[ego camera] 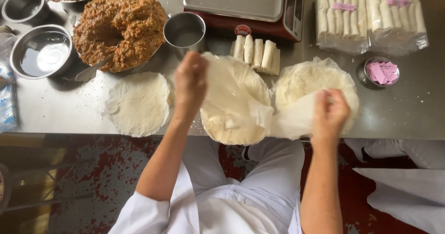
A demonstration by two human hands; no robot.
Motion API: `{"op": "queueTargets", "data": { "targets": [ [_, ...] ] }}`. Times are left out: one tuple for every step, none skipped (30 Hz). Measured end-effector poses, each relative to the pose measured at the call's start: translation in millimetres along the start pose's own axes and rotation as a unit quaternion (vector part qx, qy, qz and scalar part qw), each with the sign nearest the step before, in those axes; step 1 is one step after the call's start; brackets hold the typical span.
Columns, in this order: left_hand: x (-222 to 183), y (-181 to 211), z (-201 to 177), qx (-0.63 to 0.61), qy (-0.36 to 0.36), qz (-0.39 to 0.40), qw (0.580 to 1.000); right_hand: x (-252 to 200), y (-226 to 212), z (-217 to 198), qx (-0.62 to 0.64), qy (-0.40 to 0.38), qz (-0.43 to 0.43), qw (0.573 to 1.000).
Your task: Separating thin, circular dough sheets from a stack and laying them out on a stainless steel work surface in preparation for filling.
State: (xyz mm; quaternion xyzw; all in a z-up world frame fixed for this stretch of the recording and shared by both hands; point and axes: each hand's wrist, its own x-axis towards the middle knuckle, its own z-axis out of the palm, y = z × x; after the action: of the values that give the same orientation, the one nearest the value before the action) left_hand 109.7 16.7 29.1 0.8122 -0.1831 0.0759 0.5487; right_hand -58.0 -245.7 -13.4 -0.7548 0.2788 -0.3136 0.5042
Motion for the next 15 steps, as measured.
{"op": "queueTargets", "data": {
  "targets": [
    [-5.2, 15.4, 3.0, 0.001, 0.000, -0.003, 1.000, -3.8, -10.9, 5.0, -0.001, -0.002, 0.002, 1.000],
    [-10.1, 30.8, 6.2, -0.024, -0.034, 0.022, 0.999, -7.5, -21.7, 10.0, 0.014, -0.050, -0.025, 0.998],
    [-8.4, 47.2, 10.7, -0.051, -0.067, 0.054, 0.995, -5.8, -34.0, 16.7, 0.032, -0.093, -0.057, 0.994],
    [-2.6, 59.0, 11.6, -0.052, -0.067, 0.059, 0.995, 2.2, -39.6, 14.8, 0.033, -0.089, -0.060, 0.994],
    [-1.2, 70.1, 11.5, -0.059, -0.078, 0.090, 0.991, 6.8, -44.3, 11.8, 0.032, -0.090, -0.067, 0.993],
    [0.0, 80.9, 11.6, -0.066, -0.089, 0.121, 0.986, 11.2, -48.6, 8.9, 0.032, -0.090, -0.074, 0.993],
    [1.3, 92.3, 16.2, -0.066, -0.090, 0.119, 0.987, 16.4, -55.4, 1.5, 0.031, -0.091, -0.072, 0.993],
    [2.7, 104.0, 20.9, -0.113, -0.096, 0.155, 0.977, 21.8, -62.6, -6.0, 0.044, -0.099, -0.115, 0.987],
    [9.7, 117.9, 27.2, -0.161, -0.103, 0.198, 0.961, 32.3, -71.9, -13.6, 0.059, -0.101, -0.164, 0.980],
    [14.4, 129.5, 32.6, -0.164, -0.103, 0.204, 0.960, 43.5, -72.9, -24.2, 0.058, -0.096, -0.167, 0.980],
    [14.8, 140.2, 37.8, -0.175, -0.096, 0.226, 0.953, 51.0, -72.2, -36.2, 0.058, -0.084, -0.166, 0.981],
    [15.1, 150.8, 43.4, -0.186, -0.089, 0.248, 0.946, 58.7, -71.1, -48.4, 0.058, -0.072, -0.165, 0.982],
    [17.9, 148.5, 51.6, -0.190, -0.093, 0.251, 0.945, 65.6, -61.4, -56.0, 0.055, -0.066, -0.166, 0.982],
    [20.5, 146.6, 60.4, -0.199, -0.098, 0.247, 0.943, 72.6, -51.6, -64.1, 0.059, -0.069, -0.131, 0.987],
    [21.9, 144.7, 69.2, -0.206, -0.103, 0.240, 0.943, 78.9, -41.3, -72.8, 0.062, -0.073, -0.095, 0.991]
  ]
}}
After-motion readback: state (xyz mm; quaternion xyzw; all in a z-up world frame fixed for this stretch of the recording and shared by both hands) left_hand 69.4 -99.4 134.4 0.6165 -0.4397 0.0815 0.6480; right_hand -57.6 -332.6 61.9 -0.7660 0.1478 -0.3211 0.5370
